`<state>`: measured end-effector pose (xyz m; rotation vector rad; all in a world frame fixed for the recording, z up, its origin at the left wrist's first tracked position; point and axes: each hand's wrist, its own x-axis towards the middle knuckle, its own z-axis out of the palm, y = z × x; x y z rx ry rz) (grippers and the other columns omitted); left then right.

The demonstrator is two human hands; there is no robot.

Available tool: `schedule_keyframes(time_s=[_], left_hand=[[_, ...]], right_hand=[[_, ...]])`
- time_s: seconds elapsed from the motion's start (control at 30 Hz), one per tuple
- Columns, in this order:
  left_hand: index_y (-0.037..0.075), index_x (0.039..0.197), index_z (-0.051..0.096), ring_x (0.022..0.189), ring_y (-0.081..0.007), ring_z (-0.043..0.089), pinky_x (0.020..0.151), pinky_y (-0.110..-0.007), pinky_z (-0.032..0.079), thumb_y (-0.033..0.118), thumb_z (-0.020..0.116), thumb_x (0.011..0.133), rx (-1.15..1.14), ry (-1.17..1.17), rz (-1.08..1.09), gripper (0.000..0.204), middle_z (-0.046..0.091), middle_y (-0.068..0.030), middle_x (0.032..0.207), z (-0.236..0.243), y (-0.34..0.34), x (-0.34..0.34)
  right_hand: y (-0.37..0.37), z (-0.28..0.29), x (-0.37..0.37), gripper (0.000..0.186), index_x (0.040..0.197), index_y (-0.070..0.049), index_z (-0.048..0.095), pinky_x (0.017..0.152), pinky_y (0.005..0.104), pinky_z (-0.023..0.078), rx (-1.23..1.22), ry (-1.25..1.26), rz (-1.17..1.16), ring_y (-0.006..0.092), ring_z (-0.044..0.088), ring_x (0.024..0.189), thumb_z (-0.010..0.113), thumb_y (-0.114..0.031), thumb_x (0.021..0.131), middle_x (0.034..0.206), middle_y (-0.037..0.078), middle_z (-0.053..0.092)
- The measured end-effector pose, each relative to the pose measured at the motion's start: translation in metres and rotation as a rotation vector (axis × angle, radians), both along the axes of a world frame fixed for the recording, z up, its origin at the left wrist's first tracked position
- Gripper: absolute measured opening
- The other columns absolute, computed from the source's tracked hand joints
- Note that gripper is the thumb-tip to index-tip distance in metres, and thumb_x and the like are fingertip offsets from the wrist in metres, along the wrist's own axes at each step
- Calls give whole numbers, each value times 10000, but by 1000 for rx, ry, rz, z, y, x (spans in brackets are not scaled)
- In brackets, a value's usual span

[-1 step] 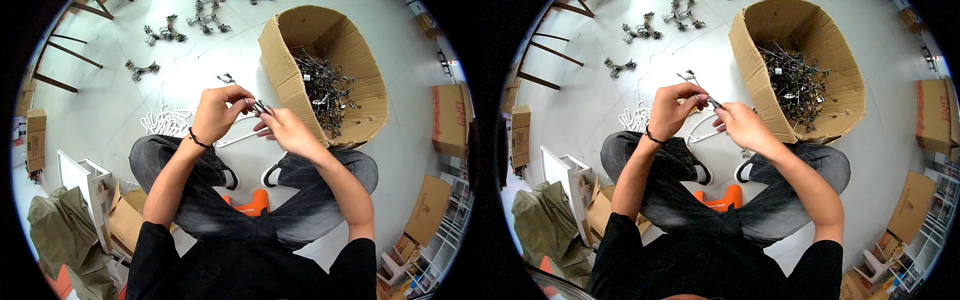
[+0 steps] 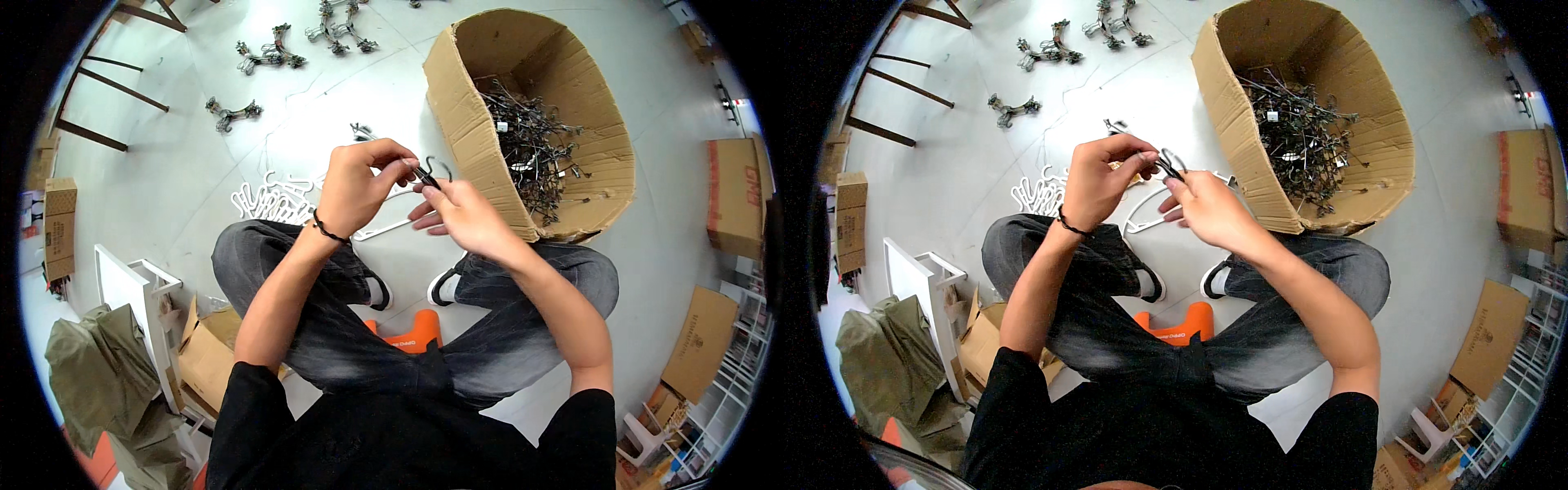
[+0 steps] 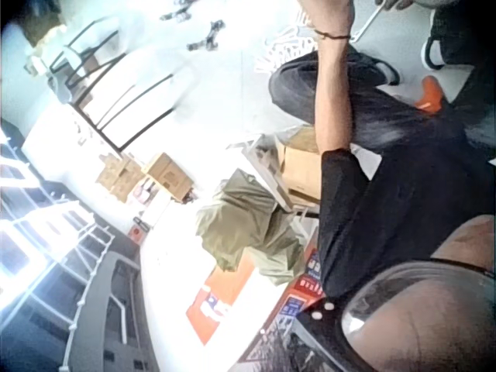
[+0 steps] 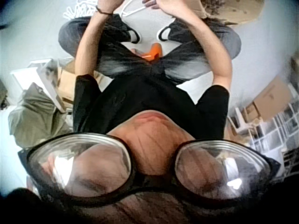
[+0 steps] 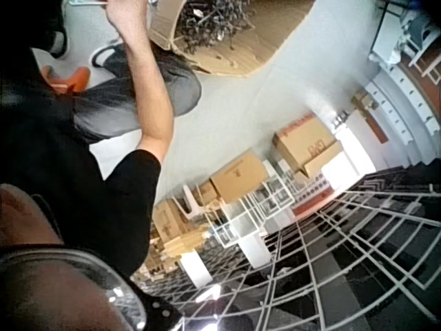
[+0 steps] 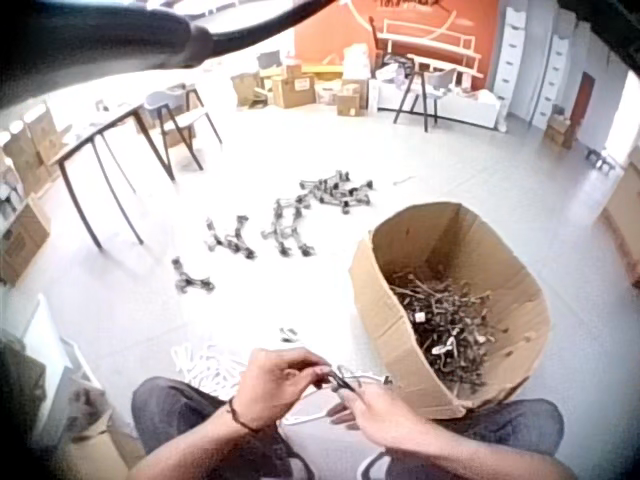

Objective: The person sorts metal hardware components from a cardboard box, picking up tangled bundles of metal rods and hooks. They separate the items by hand and place them into piles on the floor and on a nearby table.

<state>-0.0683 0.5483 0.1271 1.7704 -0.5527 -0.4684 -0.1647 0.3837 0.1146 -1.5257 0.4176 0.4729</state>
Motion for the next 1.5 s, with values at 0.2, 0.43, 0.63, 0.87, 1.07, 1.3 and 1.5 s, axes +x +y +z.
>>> schedule_keyframes(time_s=[0.2, 0.43, 0.63, 0.87, 1.07, 1.3, 1.5], left_hand=[[-63, 1109, 617, 775, -129, 667, 728, -257, 542, 18, 577, 936, -60, -29, 169, 195, 710, -91, 851, -8, -5, -2], [-13, 1182, 577, 1130, -313, 610, 1018, -411, 453, 381, 403, 1051, -463, 1043, -85, 450, 666, -174, 1125, -34, -12, -2], [78, 945, 538, 1000, -264, 603, 933, -422, 469, 225, 469, 1025, -782, 1057, 159, 181, 553, -37, 806, -78, 8, 4], [59, 1113, 517, 539, -91, 355, 553, -255, 372, 157, 481, 973, -687, 1041, 322, 175, 531, -19, 839, -66, 7, 21], [61, 1100, 511, 620, -121, 432, 577, -267, 396, 136, 455, 963, -594, 1042, 272, 166, 529, -24, 840, -69, 1, 17], [60, 1131, 506, 629, -119, 444, 577, -272, 404, 124, 465, 961, -627, 1026, 337, 187, 529, -20, 832, -79, 14, 24], [46, 1122, 507, 637, -112, 436, 574, -263, 383, 141, 476, 971, -675, 977, 289, 181, 518, -15, 837, -71, 16, 29]], right_hand=[[11, -22, 2, 330, 1156, 27, 538, 418, 242, 360, 119, -142, -141, 76, 429, 451, 368, -245, 1076, 624, 4, 494], [30, -26, 1, 165, 1022, -21, 533, 524, 248, 387, -6, -260, -36, 97, 484, 547, 459, -168, 1024, 625, 16, 509], [-40, 12, 22, 348, 1134, -8, 674, 855, 381, 523, -636, -296, 588, 273, 685, 990, 630, -281, 923, 1024, 179, 715], [-211, -75, 39, 232, 973, -8, 721, 807, 509, 550, -1449, 118, -15, 383, 694, 970, 544, -116, 871, 1038, 232, 705], [-215, -152, 24, 263, 1056, -20, 704, 908, 498, 506, -1221, 276, -48, 394, 658, 1055, 564, -187, 908, 1154, 205, 678], [-261, -34, -5, 374, 769, 35, 670, 679, 413, 514, -988, 30, -391, 243, 690, 565, 553, -261, 965, 658, 168, 681], [-252, -31, -7, 316, 819, 43, 697, 742, 481, 510, -1190, -39, -342, 392, 688, 789, 571, -224, 930, 774, 258, 676]])
